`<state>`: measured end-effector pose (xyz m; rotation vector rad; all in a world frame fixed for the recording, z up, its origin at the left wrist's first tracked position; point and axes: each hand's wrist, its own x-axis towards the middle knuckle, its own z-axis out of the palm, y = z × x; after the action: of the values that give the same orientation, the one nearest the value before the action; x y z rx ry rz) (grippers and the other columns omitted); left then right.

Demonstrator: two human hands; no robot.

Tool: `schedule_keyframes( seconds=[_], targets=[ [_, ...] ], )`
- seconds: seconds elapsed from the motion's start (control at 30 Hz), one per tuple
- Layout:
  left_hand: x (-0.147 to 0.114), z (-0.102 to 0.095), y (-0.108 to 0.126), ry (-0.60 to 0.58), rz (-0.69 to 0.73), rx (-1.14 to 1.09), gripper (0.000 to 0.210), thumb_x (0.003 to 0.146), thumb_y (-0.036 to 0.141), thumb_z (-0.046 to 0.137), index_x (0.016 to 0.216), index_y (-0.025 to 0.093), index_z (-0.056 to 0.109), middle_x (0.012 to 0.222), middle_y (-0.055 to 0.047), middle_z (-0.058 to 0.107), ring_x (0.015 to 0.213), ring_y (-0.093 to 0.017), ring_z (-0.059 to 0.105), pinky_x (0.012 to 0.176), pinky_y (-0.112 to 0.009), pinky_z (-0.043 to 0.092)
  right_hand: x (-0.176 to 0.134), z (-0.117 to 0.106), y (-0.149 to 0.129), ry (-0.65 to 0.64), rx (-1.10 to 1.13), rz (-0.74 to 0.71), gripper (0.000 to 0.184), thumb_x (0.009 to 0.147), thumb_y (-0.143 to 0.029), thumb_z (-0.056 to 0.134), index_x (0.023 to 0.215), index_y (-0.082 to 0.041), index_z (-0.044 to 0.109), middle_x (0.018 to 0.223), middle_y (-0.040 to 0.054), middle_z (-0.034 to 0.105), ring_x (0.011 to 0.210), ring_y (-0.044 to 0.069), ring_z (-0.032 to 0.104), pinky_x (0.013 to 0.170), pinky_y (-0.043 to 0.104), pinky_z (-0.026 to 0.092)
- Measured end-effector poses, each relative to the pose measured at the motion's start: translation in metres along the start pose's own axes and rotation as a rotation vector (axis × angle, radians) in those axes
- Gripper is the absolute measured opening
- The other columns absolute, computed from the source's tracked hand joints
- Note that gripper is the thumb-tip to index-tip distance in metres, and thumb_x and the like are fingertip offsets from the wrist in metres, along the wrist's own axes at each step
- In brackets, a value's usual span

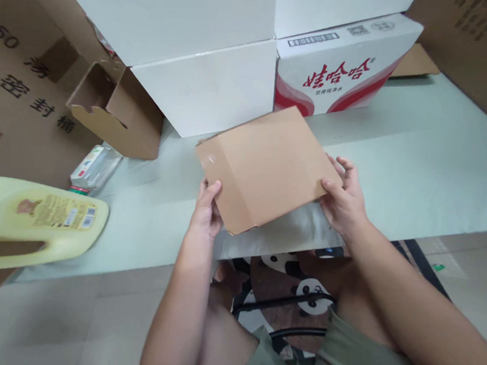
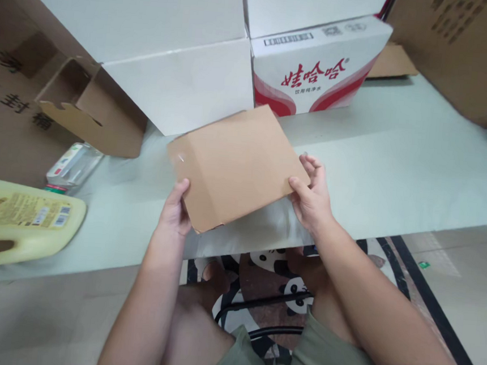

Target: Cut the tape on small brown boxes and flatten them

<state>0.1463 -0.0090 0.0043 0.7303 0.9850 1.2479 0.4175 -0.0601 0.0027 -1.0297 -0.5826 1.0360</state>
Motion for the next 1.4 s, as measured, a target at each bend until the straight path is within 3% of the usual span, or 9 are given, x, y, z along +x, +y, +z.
schedule_keyframes(
  seconds=[0.1,0.37,0.63,0.8,0.93,1.03,1.17,1.27,1.4],
  targets=[
    [0.001,0.001,0.001,0.016,0.003,-0.025,0.059,0.060,0.029,0.088,0.111,0.028,0.059,0.106,-0.003,0.072,0.093,-0.023,0.071,0.086,-0.039,0.057,-0.001,0.003,-0.002,0.075,0.089,0.085,0.071,0.053,-0.017,0.083,0.116,-0.037,0.055,0.132,-0.0016,0.064,0.104,0.017,0.066,0.063,0.022,0.054],
    [0.003,0.001,-0.001,0.040,0.028,-0.069,0.054,0.058,0.018,0.083,0.107,0.029,0.064,0.104,-0.001,0.075,0.091,-0.022,0.072,0.083,-0.037,0.058,-0.004,0.010,0.004,0.035,0.119,0.253,0.045,0.062,-0.031,0.081,0.104,-0.029,0.063,0.100,-0.0025,0.072,0.081,0.016,0.068,0.063,0.027,0.057],
    [0.006,-0.005,-0.001,0.102,0.043,-0.112,0.042,0.072,0.039,0.087,0.107,0.023,0.069,0.108,-0.005,0.077,0.100,-0.023,0.073,0.087,-0.037,0.060,-0.013,0.012,-0.006,-0.124,0.120,0.206,0.049,0.058,-0.033,0.087,0.103,-0.032,0.069,0.100,-0.0041,0.075,0.079,0.014,0.069,0.064,0.027,0.059],
    [0.008,-0.002,-0.006,0.096,0.029,-0.118,0.039,0.074,0.039,0.086,0.107,0.025,0.068,0.110,-0.005,0.077,0.104,-0.023,0.073,0.090,-0.036,0.060,-0.026,0.019,0.004,-0.364,-0.225,0.229,0.042,0.065,-0.058,0.084,0.069,-0.021,0.066,0.056,-0.0005,0.065,0.050,0.013,0.059,0.049,0.027,0.051],
    [0.009,0.006,-0.001,0.049,-0.072,-0.151,0.034,0.079,0.047,0.077,0.101,0.023,0.069,0.098,-0.005,0.076,0.088,-0.021,0.074,0.077,-0.034,0.060,-0.026,0.015,-0.014,-0.210,-0.176,0.216,0.038,0.065,-0.051,0.084,0.069,-0.020,0.064,0.051,-0.0036,0.058,0.041,0.009,0.052,0.037,0.022,0.040],
    [0.007,0.013,0.005,-0.016,-0.121,-0.187,0.031,0.083,0.051,0.065,0.096,0.023,0.067,0.093,-0.005,0.073,0.081,-0.020,0.073,0.071,-0.033,0.059,-0.033,-0.019,-0.044,0.018,-0.128,0.110,0.031,0.061,-0.041,0.087,0.073,-0.022,0.065,0.055,-0.0041,0.060,0.039,0.008,0.049,0.032,0.021,0.036],
    [0.002,0.021,0.007,0.002,-0.200,-0.206,0.024,0.078,0.044,0.065,0.085,0.020,0.065,0.080,-0.002,0.068,0.069,-0.015,0.068,0.067,-0.029,0.057,-0.055,-0.107,-0.088,0.334,-0.219,-0.137,0.035,0.066,-0.039,0.084,0.053,-0.029,0.054,0.043,-0.0052,0.047,0.035,0.014,0.046,0.028,0.030,0.038],
    [0.000,0.027,0.004,-0.004,-0.229,-0.202,0.022,0.075,0.040,0.067,0.079,0.019,0.064,0.073,0.000,0.064,0.063,-0.014,0.065,0.064,-0.028,0.056,-0.056,-0.168,-0.116,0.554,-0.395,-0.325,0.027,0.075,-0.030,0.079,0.055,-0.037,0.062,0.048,-0.0035,0.055,0.041,0.018,0.052,0.030,0.037,0.044],
    [0.001,0.033,-0.003,-0.026,-0.239,-0.160,0.023,0.072,0.040,0.069,0.077,0.018,0.064,0.071,-0.001,0.063,0.062,-0.013,0.064,0.062,-0.027,0.055,-0.001,-0.188,-0.150,0.631,-0.622,-0.416,0.032,0.089,-0.020,0.064,0.059,-0.031,0.069,0.052,-0.0021,0.062,0.048,0.015,0.061,0.042,0.032,0.055]
  ],
)
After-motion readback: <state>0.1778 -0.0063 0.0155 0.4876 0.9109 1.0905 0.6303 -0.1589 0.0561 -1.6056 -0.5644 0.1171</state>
